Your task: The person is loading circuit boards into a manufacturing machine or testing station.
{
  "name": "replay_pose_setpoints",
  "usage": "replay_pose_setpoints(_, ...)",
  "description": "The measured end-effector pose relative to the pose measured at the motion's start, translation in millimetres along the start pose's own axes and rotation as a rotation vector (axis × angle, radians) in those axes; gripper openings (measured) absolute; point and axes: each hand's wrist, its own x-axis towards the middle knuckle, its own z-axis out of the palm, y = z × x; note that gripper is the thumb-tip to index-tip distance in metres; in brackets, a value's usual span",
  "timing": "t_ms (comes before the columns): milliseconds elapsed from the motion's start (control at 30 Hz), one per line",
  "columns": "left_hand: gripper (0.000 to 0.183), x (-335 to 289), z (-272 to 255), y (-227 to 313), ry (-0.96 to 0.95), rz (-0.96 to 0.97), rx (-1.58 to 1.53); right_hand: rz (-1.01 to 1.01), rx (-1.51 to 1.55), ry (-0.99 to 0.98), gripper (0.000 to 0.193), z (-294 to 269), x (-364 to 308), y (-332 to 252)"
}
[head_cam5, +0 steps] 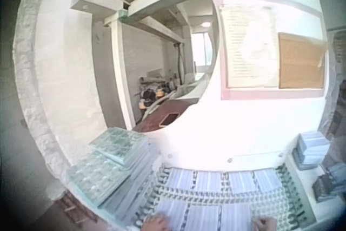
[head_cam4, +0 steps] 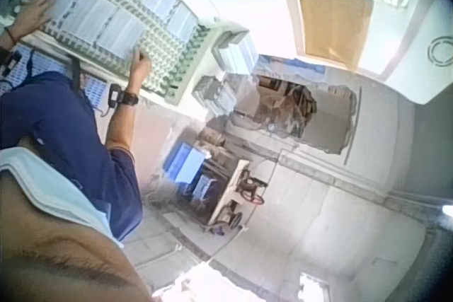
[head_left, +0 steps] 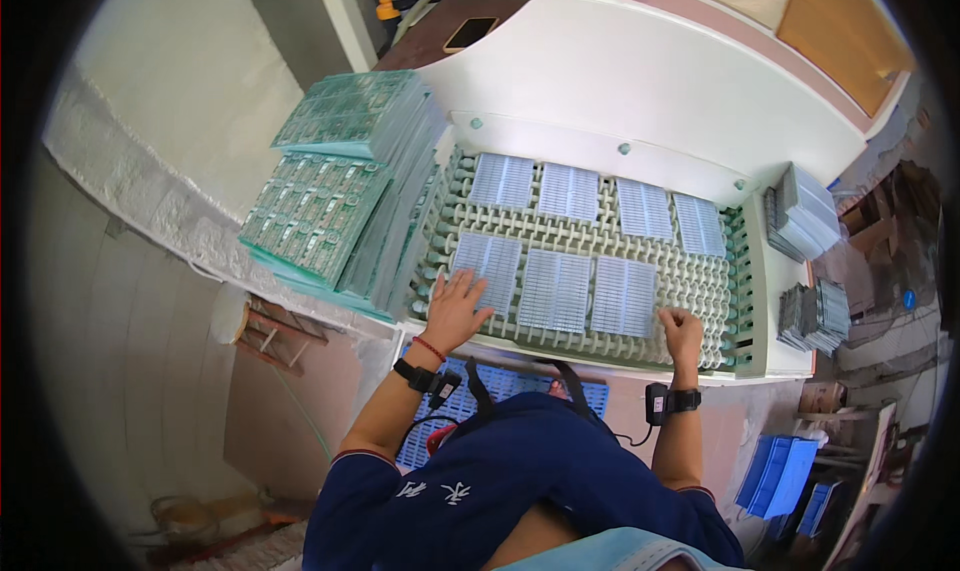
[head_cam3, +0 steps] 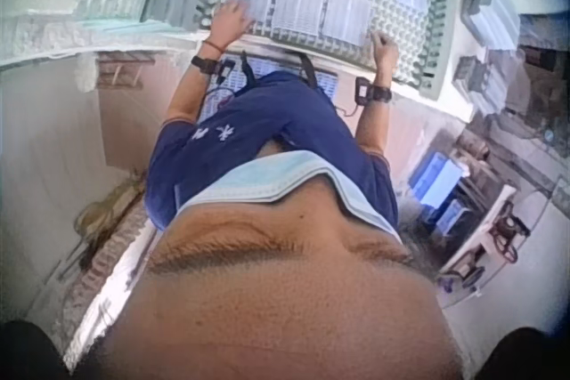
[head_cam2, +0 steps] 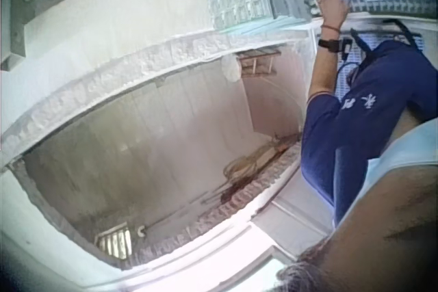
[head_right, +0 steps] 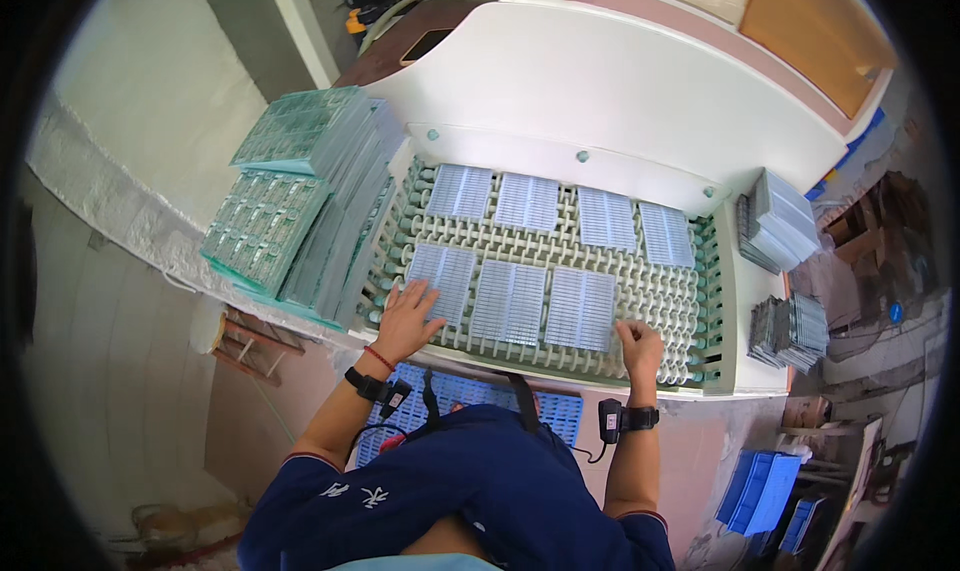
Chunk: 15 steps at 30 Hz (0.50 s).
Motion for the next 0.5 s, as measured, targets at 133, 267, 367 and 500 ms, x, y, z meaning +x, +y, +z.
replay_pose_setpoints(133, 0.052, 19.9, -6.9, 26.9, 0.006, 0.159, -0.019, -0.017, 0.112, 0.293, 0.032, -41.2, 41.8, -13.2)
replay_pose_setpoints(267, 0.051, 36.1, -5.7, 62.2, -0.077, 0.393, -0.066, 0.022, 0.5, 0.506, 0.041, -107.2, 104.2, -22.3)
replay_pose_setpoints(367, 0.053, 42.9, 8.1, 80.2, -0.125, 0.56, -0.096, 0.108, 0.741, 0.64, 0.045, -147.1, 150.3, -26.7)
replay_pose_setpoints(500, 0.052, 46.8, 17.8, 98.6, -0.162, 0.653, -0.109, 0.233, 0.883, 0.648, 0.045, -174.1, 194.5, -37.8)
